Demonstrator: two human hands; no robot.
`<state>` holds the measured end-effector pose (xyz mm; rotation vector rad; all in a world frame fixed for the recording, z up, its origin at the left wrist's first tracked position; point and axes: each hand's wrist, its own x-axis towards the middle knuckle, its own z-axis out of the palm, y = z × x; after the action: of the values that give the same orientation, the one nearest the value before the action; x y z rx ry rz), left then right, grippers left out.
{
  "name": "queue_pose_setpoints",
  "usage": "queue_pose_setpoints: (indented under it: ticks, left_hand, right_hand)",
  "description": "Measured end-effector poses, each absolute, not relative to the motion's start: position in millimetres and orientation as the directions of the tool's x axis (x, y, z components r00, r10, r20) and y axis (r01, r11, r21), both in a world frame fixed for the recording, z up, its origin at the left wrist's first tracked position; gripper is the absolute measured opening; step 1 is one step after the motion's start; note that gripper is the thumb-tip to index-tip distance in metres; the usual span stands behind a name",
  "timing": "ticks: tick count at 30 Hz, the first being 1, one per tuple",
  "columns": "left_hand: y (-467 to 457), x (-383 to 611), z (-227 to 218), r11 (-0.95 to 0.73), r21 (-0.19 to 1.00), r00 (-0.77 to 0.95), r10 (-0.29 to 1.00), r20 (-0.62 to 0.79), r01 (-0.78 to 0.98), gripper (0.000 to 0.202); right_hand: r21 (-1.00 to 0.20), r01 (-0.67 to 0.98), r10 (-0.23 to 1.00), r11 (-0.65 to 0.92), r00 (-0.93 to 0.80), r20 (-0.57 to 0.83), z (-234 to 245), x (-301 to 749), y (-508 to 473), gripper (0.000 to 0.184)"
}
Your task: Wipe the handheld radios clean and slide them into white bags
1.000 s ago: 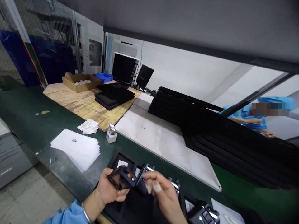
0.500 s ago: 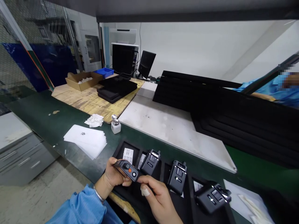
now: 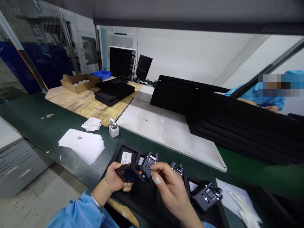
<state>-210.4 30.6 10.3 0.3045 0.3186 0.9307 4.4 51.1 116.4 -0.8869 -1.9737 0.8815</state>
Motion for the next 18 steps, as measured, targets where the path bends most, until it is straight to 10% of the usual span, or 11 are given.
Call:
queue_pose_setpoints:
  ticks: [10, 18]
  left_hand:
    - [30.7, -203.0, 10.8, 0.596, 0.309, 0.488, 0.794, -0.362, -0.741, 0.056]
    - [28.4, -209.1, 31.3, 0.457, 0.383, 0.131, 0.762, -0.634, -0.803, 0.042]
  right_hand:
    - [-0.374, 0.599, 0.66, 0.708, -0.749, 0.049, 143.0, -40.1, 133.9, 0.046]
    - [-0.31, 0.627, 0.627, 0.714, -0.771, -0.115, 98.5, -88.2, 218.1, 0.043]
